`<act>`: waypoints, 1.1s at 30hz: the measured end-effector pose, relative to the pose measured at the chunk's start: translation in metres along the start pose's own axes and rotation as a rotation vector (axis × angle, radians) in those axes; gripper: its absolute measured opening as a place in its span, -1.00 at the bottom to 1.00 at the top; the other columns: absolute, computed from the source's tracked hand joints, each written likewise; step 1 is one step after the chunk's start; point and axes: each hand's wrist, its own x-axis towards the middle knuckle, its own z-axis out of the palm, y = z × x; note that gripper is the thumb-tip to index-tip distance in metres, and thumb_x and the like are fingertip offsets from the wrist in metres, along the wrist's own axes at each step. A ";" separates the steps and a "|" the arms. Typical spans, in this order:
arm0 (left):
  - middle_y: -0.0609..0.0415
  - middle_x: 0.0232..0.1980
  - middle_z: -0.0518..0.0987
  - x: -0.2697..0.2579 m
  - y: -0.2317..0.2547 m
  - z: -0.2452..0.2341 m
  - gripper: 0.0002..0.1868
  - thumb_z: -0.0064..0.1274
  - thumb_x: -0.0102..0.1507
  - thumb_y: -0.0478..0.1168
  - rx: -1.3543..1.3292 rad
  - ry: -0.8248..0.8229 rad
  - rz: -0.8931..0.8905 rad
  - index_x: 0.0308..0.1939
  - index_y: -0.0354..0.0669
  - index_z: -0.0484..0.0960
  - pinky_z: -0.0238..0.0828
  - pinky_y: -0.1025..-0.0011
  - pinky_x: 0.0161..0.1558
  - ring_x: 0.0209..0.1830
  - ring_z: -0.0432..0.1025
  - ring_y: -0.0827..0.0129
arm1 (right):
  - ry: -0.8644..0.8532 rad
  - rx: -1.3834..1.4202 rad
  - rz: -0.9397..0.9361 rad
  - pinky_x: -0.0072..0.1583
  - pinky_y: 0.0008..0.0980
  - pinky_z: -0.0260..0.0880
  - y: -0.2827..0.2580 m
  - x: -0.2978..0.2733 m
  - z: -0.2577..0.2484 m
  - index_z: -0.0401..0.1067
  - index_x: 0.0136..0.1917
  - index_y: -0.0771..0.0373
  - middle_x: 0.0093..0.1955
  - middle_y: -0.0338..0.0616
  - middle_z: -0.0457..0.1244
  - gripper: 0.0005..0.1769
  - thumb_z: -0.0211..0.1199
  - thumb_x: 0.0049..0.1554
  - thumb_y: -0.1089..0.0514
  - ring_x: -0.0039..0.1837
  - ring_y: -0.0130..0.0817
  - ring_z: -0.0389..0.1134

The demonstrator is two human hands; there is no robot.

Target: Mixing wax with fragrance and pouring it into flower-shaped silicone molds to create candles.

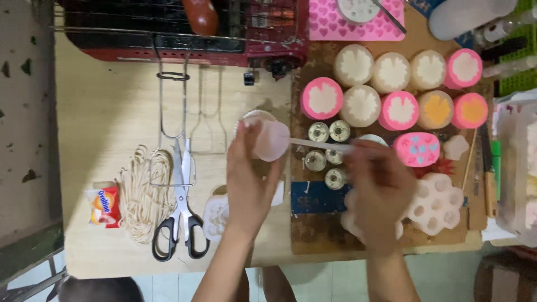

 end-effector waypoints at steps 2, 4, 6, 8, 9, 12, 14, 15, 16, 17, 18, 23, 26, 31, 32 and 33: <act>-0.18 0.47 0.44 0.001 -0.001 0.001 -0.05 0.25 0.25 -0.34 -0.052 0.037 -0.005 0.58 -0.31 -0.03 0.25 0.14 0.49 0.50 0.33 -0.10 | 0.074 0.130 0.016 -0.07 -0.53 0.40 0.009 -0.004 -0.034 0.50 0.19 0.33 -0.06 -0.19 0.41 -0.84 0.30 0.38 0.23 -0.12 -0.53 0.39; -0.24 0.52 0.40 0.005 0.002 -0.002 0.03 0.26 0.29 -0.32 -0.175 0.107 -0.087 0.64 -0.22 -0.15 0.33 0.18 0.49 0.52 0.38 -0.02 | 0.217 0.172 -0.021 -0.14 -0.53 0.33 0.023 -0.008 -0.067 0.48 0.15 0.35 -0.04 -0.14 0.39 -0.90 0.30 0.45 0.25 -0.18 -0.51 0.35; -0.26 0.52 0.40 0.009 0.005 -0.007 0.06 0.28 0.28 -0.31 -0.172 0.106 -0.123 0.64 -0.19 -0.18 0.32 0.17 0.49 0.53 0.37 -0.02 | 0.249 0.152 -0.010 -0.17 -0.55 0.29 0.031 -0.012 -0.079 0.48 0.13 0.36 -0.04 -0.12 0.38 -0.90 0.30 0.46 0.26 -0.19 -0.51 0.32; -0.28 0.52 0.41 0.010 0.006 -0.009 0.09 0.30 0.27 -0.31 -0.168 0.104 -0.158 0.65 -0.17 -0.20 0.30 0.17 0.48 0.53 0.37 -0.03 | 0.281 0.133 0.002 -0.20 -0.56 0.25 0.040 -0.016 -0.087 0.47 0.11 0.38 -0.04 -0.11 0.37 -0.89 0.29 0.47 0.26 -0.21 -0.51 0.30; -0.30 0.52 0.40 0.010 0.005 -0.009 0.12 0.32 0.25 -0.30 -0.139 0.105 -0.156 0.65 -0.17 -0.20 0.27 0.15 0.49 0.54 0.35 -0.04 | 0.281 0.109 0.019 -0.17 -0.55 0.27 0.046 -0.018 -0.088 0.47 0.12 0.37 -0.06 -0.12 0.36 -0.89 0.29 0.46 0.26 -0.19 -0.51 0.31; -0.33 0.54 0.36 0.006 0.006 -0.008 0.15 0.36 0.22 -0.29 -0.094 0.112 -0.137 0.65 -0.18 -0.20 0.21 0.13 0.53 0.58 0.30 -0.06 | 0.266 0.087 0.026 -0.11 -0.55 0.33 0.054 -0.023 -0.089 0.45 0.11 0.36 -0.06 -0.15 0.35 -0.90 0.27 0.44 0.25 -0.14 -0.52 0.35; -0.35 0.56 0.32 0.002 0.009 -0.007 0.15 0.37 0.21 -0.29 -0.080 0.119 -0.120 0.65 -0.19 -0.19 0.18 0.12 0.55 0.60 0.27 -0.07 | 0.250 0.086 0.014 -0.07 -0.54 0.36 0.051 -0.024 -0.086 0.43 0.10 0.36 -0.05 -0.17 0.35 -0.90 0.26 0.44 0.25 -0.10 -0.52 0.37; -0.35 0.58 0.29 0.001 0.012 -0.007 0.14 0.36 0.22 -0.30 -0.075 0.122 -0.101 0.65 -0.21 -0.17 0.15 0.10 0.58 0.63 0.24 -0.07 | 0.232 0.044 0.000 -0.05 -0.54 0.37 0.047 -0.023 -0.083 0.44 0.10 0.36 -0.04 -0.17 0.35 -0.89 0.26 0.44 0.25 -0.09 -0.52 0.37; -0.35 0.60 0.26 0.000 0.014 -0.008 0.13 0.36 0.22 -0.30 -0.069 0.127 -0.083 0.65 -0.22 -0.16 0.12 0.09 0.61 0.65 0.21 -0.07 | 0.212 0.004 -0.014 -0.03 -0.54 0.38 0.043 -0.023 -0.080 0.44 0.10 0.37 -0.03 -0.17 0.36 -0.89 0.26 0.44 0.25 -0.07 -0.52 0.38; -0.35 0.60 0.26 -0.001 0.015 -0.008 0.13 0.36 0.22 -0.30 -0.069 0.126 -0.082 0.65 -0.22 -0.16 0.12 0.09 0.61 0.65 0.21 -0.07 | 0.213 0.004 -0.013 -0.03 -0.54 0.38 0.045 -0.023 -0.081 0.44 0.10 0.37 -0.03 -0.17 0.36 -0.89 0.26 0.44 0.25 -0.07 -0.52 0.38; -0.35 0.61 0.25 -0.002 0.017 -0.008 0.12 0.36 0.21 -0.31 -0.063 0.130 -0.072 0.64 -0.23 -0.13 0.10 0.10 0.62 0.65 0.20 -0.06 | 0.206 -0.029 -0.018 -0.02 -0.54 0.39 0.046 -0.023 -0.081 0.45 0.10 0.38 -0.04 -0.17 0.36 -0.88 0.27 0.44 0.25 -0.07 -0.53 0.38; -0.33 0.62 0.24 -0.006 0.017 -0.007 0.09 0.37 0.21 -0.31 -0.057 0.149 -0.035 0.63 -0.26 -0.09 0.08 0.11 0.65 0.67 0.19 -0.05 | 0.197 -0.072 -0.024 -0.02 -0.57 0.39 0.048 -0.025 -0.084 0.46 0.05 0.40 -0.08 -0.14 0.38 -0.85 0.29 0.44 0.25 -0.08 -0.55 0.36; -0.33 0.62 0.23 -0.008 0.019 -0.008 0.09 0.37 0.22 -0.32 -0.068 0.161 -0.020 0.63 -0.27 -0.08 0.07 0.11 0.67 0.68 0.19 -0.04 | 0.198 -0.058 -0.015 -0.03 -0.57 0.38 0.048 -0.031 -0.088 0.46 0.05 0.40 -0.08 -0.15 0.37 -0.85 0.29 0.45 0.25 -0.09 -0.55 0.35; -0.32 0.62 0.23 -0.009 0.020 -0.012 0.08 0.37 0.20 -0.31 -0.022 0.165 -0.025 0.62 -0.28 -0.06 0.08 0.11 0.67 0.68 0.18 -0.04 | 0.262 -0.062 0.087 0.02 -0.49 0.44 0.043 -0.056 -0.099 0.47 0.09 0.41 -0.09 -0.14 0.37 -0.88 0.28 0.41 0.26 -0.10 -0.52 0.40; -0.32 0.62 0.23 -0.009 0.020 -0.012 0.08 0.37 0.20 -0.31 -0.022 0.165 -0.024 0.62 -0.28 -0.06 0.08 0.11 0.67 0.68 0.18 -0.04 | 0.262 -0.061 0.087 0.02 -0.49 0.44 0.045 -0.060 -0.101 0.47 0.09 0.41 -0.09 -0.14 0.37 -0.88 0.28 0.41 0.26 -0.10 -0.52 0.40; -0.32 0.62 0.23 -0.009 0.021 -0.013 0.08 0.37 0.20 -0.31 -0.022 0.166 -0.026 0.62 -0.28 -0.06 0.08 0.10 0.67 0.68 0.18 -0.04 | 0.252 -0.095 0.082 0.04 -0.49 0.45 0.047 -0.065 -0.102 0.47 0.08 0.42 -0.09 -0.12 0.38 -0.87 0.28 0.40 0.27 -0.08 -0.51 0.41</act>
